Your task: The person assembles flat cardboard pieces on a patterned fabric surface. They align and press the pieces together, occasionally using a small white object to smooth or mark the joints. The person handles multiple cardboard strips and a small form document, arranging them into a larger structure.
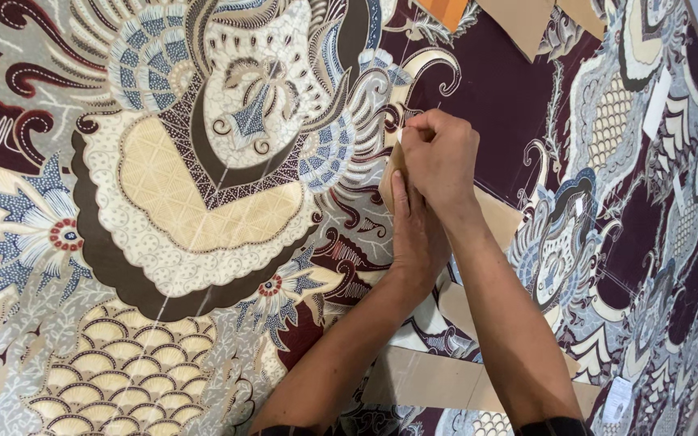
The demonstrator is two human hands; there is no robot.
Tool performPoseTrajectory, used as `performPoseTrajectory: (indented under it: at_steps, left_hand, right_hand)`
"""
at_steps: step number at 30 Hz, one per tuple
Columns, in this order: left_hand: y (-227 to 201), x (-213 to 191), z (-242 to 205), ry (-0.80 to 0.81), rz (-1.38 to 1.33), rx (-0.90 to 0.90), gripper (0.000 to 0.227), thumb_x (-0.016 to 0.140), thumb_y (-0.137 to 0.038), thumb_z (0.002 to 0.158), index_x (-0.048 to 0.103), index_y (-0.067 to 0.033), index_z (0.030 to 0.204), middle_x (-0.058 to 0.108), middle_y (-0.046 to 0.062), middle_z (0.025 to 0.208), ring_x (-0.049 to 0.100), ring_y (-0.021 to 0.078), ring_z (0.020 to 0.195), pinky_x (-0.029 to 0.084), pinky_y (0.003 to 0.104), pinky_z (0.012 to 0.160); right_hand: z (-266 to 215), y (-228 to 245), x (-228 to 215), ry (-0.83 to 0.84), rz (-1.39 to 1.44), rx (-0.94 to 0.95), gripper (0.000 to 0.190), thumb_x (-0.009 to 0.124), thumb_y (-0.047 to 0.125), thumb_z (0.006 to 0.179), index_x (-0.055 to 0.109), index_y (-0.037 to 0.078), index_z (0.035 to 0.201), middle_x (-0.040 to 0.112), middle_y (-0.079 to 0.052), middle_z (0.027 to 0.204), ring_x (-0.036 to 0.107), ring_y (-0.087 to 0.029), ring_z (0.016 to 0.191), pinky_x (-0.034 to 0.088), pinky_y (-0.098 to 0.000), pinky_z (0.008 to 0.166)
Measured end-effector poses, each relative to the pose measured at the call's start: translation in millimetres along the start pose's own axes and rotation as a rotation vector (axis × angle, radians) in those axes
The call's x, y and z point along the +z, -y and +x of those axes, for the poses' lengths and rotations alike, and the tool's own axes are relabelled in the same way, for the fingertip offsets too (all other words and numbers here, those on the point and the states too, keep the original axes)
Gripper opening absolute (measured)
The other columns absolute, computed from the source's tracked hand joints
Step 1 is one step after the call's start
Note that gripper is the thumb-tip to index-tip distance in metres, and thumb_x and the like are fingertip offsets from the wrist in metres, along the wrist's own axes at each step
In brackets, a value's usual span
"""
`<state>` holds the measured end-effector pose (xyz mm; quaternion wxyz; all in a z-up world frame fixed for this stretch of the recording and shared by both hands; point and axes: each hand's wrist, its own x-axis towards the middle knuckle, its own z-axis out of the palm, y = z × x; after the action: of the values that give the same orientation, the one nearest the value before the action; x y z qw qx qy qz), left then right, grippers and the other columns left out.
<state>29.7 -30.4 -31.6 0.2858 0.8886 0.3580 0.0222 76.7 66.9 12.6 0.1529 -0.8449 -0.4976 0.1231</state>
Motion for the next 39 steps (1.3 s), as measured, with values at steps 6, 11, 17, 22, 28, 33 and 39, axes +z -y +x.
performPoseTrajectory:
  at_steps: [6, 11, 17, 22, 28, 33, 39]
  left_hand:
    - [-25, 43, 16, -0.002, 0.37, -0.199, 0.076, 0.045, -0.047, 0.097, 0.024, -0.01, 0.159, 0.03, 0.011, 0.16, 0.02, 0.0315, 0.15, 0.007, 0.06, 0.121]
    - [-33, 38, 33, -0.011, 0.515, -0.513, 0.07, 0.05, -0.041, 0.103, 0.032, 0.001, 0.156, 0.035, 0.023, 0.153, 0.027, 0.0457, 0.14, 0.01, 0.064, 0.117]
    - [1, -2, -3, -0.046, 0.068, -0.023, 0.081, 0.042, -0.052, 0.1, 0.023, -0.0037, 0.162, 0.024, 0.02, 0.167, 0.013, 0.0432, 0.155, 0.006, 0.061, 0.121]
    - [4, -16, 3, -0.003, 0.069, -0.023, 0.082, 0.041, -0.054, 0.099, 0.022, -0.0031, 0.161, 0.023, 0.019, 0.167, 0.012, 0.0431, 0.155, 0.005, 0.063, 0.121]
    - [2, -2, -1, -0.049, -0.036, -0.033, 0.08, 0.044, -0.049, 0.096, 0.026, -0.0042, 0.159, 0.025, 0.019, 0.166, 0.015, 0.0394, 0.155, 0.008, 0.062, 0.123]
    - [9, -13, -1, -0.213, 0.027, -0.084, 0.074, 0.049, -0.038, 0.092, 0.035, -0.0024, 0.156, 0.03, 0.026, 0.163, 0.023, 0.0402, 0.152, 0.016, 0.058, 0.123]
    - [19, -53, -1, -0.062, 0.126, 0.037, 0.053, 0.056, -0.027, 0.089, 0.056, -0.0043, 0.136, 0.039, 0.031, 0.152, 0.034, 0.0458, 0.145, 0.023, 0.061, 0.115]
  right_hand:
    - [-40, 6, 3, 0.076, -0.008, -0.109, 0.01, 0.068, 0.002, 0.088, 0.078, 0.001, 0.085, 0.077, -0.012, 0.08, 0.075, -0.019, 0.068, 0.059, -0.0303, 0.063]
    - [-57, 15, -12, 0.213, 0.008, -0.067, 0.012, 0.072, 0.004, 0.089, 0.082, 0.004, 0.096, 0.078, -0.01, 0.086, 0.073, -0.016, 0.071, 0.058, -0.03, 0.072]
    - [-16, 7, -18, 0.061, 0.21, 0.215, 0.011, 0.069, 0.007, 0.091, 0.075, 0.0, 0.097, 0.074, -0.006, 0.072, 0.067, -0.007, 0.06, 0.054, -0.0269, 0.055]
    - [-1, 2, -5, -0.012, 0.065, 0.056, 0.008, 0.072, 0.006, 0.088, 0.077, 0.0, 0.091, 0.075, -0.007, 0.072, 0.069, -0.009, 0.062, 0.056, -0.0258, 0.059]
    - [-31, 15, -3, 0.085, 0.023, -0.066, 0.008, 0.068, 0.0, 0.082, 0.076, 0.004, 0.081, 0.075, -0.012, 0.076, 0.074, -0.02, 0.067, 0.057, -0.032, 0.066]
    - [-104, 9, -23, 0.039, 0.061, -0.369, 0.011, 0.074, 0.008, 0.092, 0.073, 0.011, 0.102, 0.078, -0.015, 0.096, 0.076, -0.025, 0.094, 0.058, -0.042, 0.092]
    - [-140, -63, -76, -0.162, 0.675, 0.331, 0.024, 0.062, -0.007, 0.097, 0.071, 0.005, 0.116, 0.072, -0.009, 0.091, 0.069, -0.015, 0.079, 0.06, -0.0283, 0.073]
